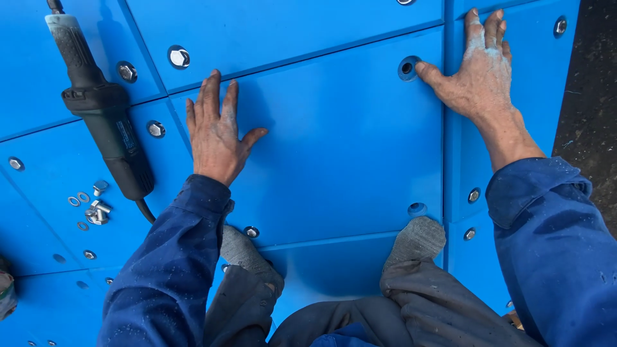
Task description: The person kneels on a large blue bolted panel structure and uses a corded die grinder to grind the inside of empty bolt holes. They then pick up bolts and washers from the panel surface and insert them by hand into the ground holes.
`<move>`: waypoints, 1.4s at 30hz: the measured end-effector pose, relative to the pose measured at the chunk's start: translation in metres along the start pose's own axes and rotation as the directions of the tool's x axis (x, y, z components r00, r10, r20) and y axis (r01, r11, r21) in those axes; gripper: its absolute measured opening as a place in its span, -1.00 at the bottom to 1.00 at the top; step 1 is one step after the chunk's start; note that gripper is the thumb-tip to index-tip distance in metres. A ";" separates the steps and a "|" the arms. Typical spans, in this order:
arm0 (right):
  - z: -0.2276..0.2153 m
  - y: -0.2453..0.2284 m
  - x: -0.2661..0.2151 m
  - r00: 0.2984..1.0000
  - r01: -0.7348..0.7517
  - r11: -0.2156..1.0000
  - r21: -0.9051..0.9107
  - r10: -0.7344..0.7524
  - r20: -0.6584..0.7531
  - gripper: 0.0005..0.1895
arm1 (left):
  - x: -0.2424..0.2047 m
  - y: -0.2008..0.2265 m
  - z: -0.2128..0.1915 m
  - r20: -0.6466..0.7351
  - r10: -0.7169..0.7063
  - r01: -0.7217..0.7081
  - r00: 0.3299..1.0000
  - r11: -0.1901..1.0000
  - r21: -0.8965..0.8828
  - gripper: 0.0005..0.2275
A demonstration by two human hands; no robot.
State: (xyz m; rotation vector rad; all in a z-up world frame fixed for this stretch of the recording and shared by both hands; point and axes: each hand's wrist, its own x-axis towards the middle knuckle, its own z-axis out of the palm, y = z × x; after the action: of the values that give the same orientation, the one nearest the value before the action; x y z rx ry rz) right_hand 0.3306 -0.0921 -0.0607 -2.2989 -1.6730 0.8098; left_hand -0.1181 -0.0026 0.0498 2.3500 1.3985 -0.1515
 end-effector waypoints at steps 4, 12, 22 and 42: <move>-0.017 -0.002 -0.006 0.999 -0.018 0.998 0.053 0.015 0.052 0.10 | -0.027 -0.024 -0.024 -0.057 -0.129 0.131 0.990 0.990 0.049 -0.14; -0.013 0.028 -0.063 1.000 0.026 0.983 0.179 -0.026 -0.001 -0.11 | -0.104 -0.051 -0.085 -0.093 -0.103 0.118 0.990 0.979 0.167 -0.30; -0.001 0.053 -0.101 0.997 0.042 0.986 0.161 -0.031 -0.066 -0.38 | -0.214 -0.074 -0.069 -0.016 -0.209 0.209 0.978 0.969 0.133 -0.38; 0.026 0.057 -0.121 0.985 -0.019 0.993 0.120 0.039 -0.168 -0.35 | -0.189 -0.021 -0.036 0.157 -0.173 0.169 0.972 0.985 0.037 -0.38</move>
State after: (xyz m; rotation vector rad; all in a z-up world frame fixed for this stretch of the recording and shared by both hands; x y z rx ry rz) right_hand 0.3374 -0.2279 -0.0698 -2.2472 -1.4822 0.6774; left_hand -0.2332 -0.1343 0.1320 2.1795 1.5251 -0.3982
